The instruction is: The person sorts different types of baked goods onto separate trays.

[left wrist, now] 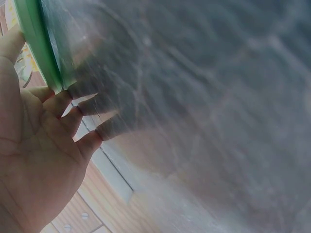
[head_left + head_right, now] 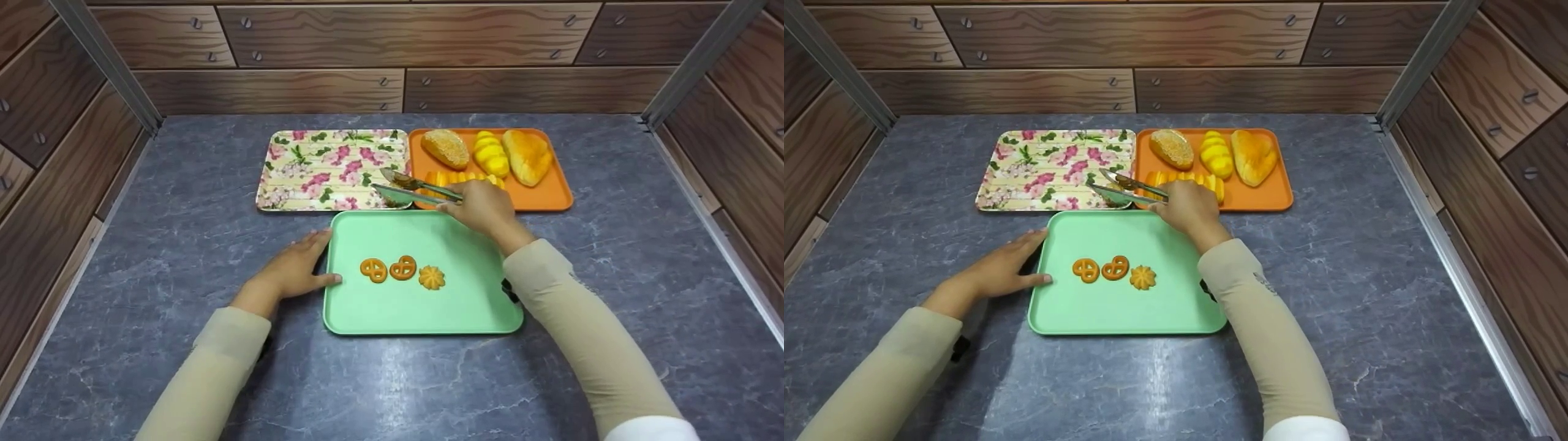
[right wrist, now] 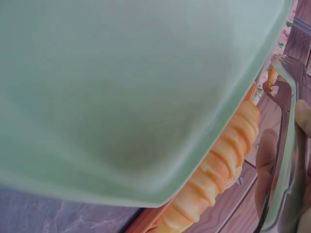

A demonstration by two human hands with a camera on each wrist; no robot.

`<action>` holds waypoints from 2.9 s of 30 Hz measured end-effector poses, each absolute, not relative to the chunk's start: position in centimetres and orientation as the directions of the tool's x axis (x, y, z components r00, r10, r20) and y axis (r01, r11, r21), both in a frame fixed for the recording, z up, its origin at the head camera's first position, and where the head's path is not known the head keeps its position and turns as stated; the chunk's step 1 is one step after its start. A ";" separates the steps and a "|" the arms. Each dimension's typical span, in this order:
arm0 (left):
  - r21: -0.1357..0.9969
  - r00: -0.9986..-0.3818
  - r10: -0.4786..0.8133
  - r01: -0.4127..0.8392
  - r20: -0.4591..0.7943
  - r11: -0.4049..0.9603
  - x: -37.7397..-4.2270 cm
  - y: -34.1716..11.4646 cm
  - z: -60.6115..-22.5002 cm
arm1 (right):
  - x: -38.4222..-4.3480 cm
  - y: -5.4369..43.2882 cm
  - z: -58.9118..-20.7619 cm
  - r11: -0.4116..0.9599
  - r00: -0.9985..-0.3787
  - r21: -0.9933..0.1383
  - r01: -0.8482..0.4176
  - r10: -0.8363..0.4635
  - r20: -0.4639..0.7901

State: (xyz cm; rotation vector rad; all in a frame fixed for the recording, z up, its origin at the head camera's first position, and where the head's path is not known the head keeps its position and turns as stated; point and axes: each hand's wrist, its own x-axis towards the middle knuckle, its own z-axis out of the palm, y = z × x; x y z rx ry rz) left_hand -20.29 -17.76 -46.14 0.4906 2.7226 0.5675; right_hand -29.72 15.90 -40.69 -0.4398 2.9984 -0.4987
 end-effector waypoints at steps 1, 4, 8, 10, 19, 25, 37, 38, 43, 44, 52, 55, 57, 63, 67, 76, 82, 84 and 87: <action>0.433 -0.891 0.391 0.266 -0.230 0.861 -20.3 -17.8 -46.1 | -29.8 15.9 -40.7 0.910 -0.958 -0.320 -0.264 -0.287 -0.026; 0.434 -0.890 0.394 0.270 -0.227 0.860 -20.3 -17.8 -46.1 | -29.8 15.8 -40.9 0.912 -0.956 -0.311 -0.268 -0.290 -0.028; 0.431 -0.891 0.393 0.269 -0.229 0.861 -20.2 -17.8 -46.1 | -29.9 15.6 -40.9 0.911 -0.956 -0.313 -0.268 -0.291 -0.028; 0.430 -0.892 0.391 0.269 -0.227 0.862 -20.2 -17.8 -46.1 | -29.9 15.5 -40.9 0.913 -0.957 -0.311 -0.265 -0.288 -0.029; 0.434 -0.891 0.388 0.262 -0.234 0.862 -20.2 -17.7 -46.0 | -29.9 15.2 -41.1 0.910 -0.953 -0.306 -0.281 -0.303 -0.026; 0.435 -0.890 0.391 0.264 -0.234 0.861 -20.2 -17.7 -46.1 | -30.0 15.2 -41.2 0.899 -0.947 -0.325 -0.293 -0.320 -0.032; 0.436 -0.894 0.384 0.258 -0.231 0.862 -20.2 -17.6 -46.1 | -29.7 15.9 -41.1 0.887 -0.947 -0.363 -0.285 -0.320 -0.040; 0.437 -0.894 0.386 0.261 -0.228 0.861 -20.2 -17.6 -46.1 | -29.7 16.0 -41.1 0.883 -0.946 -0.372 -0.286 -0.321 -0.036; 0.431 -0.893 0.387 0.262 -0.232 0.864 -20.3 -17.7 -46.2 | -29.3 17.0 -41.1 0.843 -0.938 -0.439 -0.311 -0.347 -0.002; 0.430 -0.892 0.385 0.260 -0.236 0.865 -20.3 -17.7 -46.1 | -29.2 17.3 -41.2 0.833 -0.935 -0.453 -0.318 -0.356 0.003; 0.441 -0.890 0.384 0.249 -0.248 0.862 -20.3 -17.8 -46.2 | -28.2 18.8 -41.6 0.786 -0.902 -0.493 -0.373 -0.432 -0.006; 0.442 -0.889 0.387 0.252 -0.246 0.861 -20.3 -17.8 -46.3 | -27.8 19.6 -41.7 0.754 -0.875 -0.506 -0.418 -0.484 0.002; 0.440 -0.889 0.387 0.253 -0.245 0.862 -20.3 -17.8 -46.2 | -27.5 20.1 -41.8 0.728 -0.853 -0.511 -0.457 -0.521 0.020; 0.444 -0.891 0.393 0.264 -0.229 0.857 -20.3 -17.8 -46.1 | -26.8 21.6 -42.0 0.699 -0.811 -0.481 -0.529 -0.583 0.044; 0.444 -0.891 0.391 0.262 -0.229 0.857 -20.2 -17.8 -46.1 | -26.4 22.5 -42.0 0.730 -0.824 -0.462 -0.504 -0.567 0.003; 0.441 -0.894 0.386 0.260 -0.226 0.859 -20.1 -17.7 -46.0 | -25.5 24.4 -42.3 0.747 -0.815 -0.386 -0.542 -0.579 0.026; 0.434 -0.895 0.378 0.249 -0.239 0.866 -20.1 -17.8 -46.0 | -25.1 25.5 -42.7 0.709 -0.772 -0.345 -0.614 -0.632 0.075; 0.430 -0.894 0.374 0.245 -0.246 0.869 -20.1 -17.9 -46.0 | -25.0 25.8 -42.8 0.687 -0.747 -0.334 -0.646 -0.658 0.092; 0.435 -0.893 0.376 0.245 -0.247 0.867 -20.1 -17.9 -46.1 | -24.9 26.1 -42.8 0.658 -0.717 -0.324 -0.680 -0.689 0.107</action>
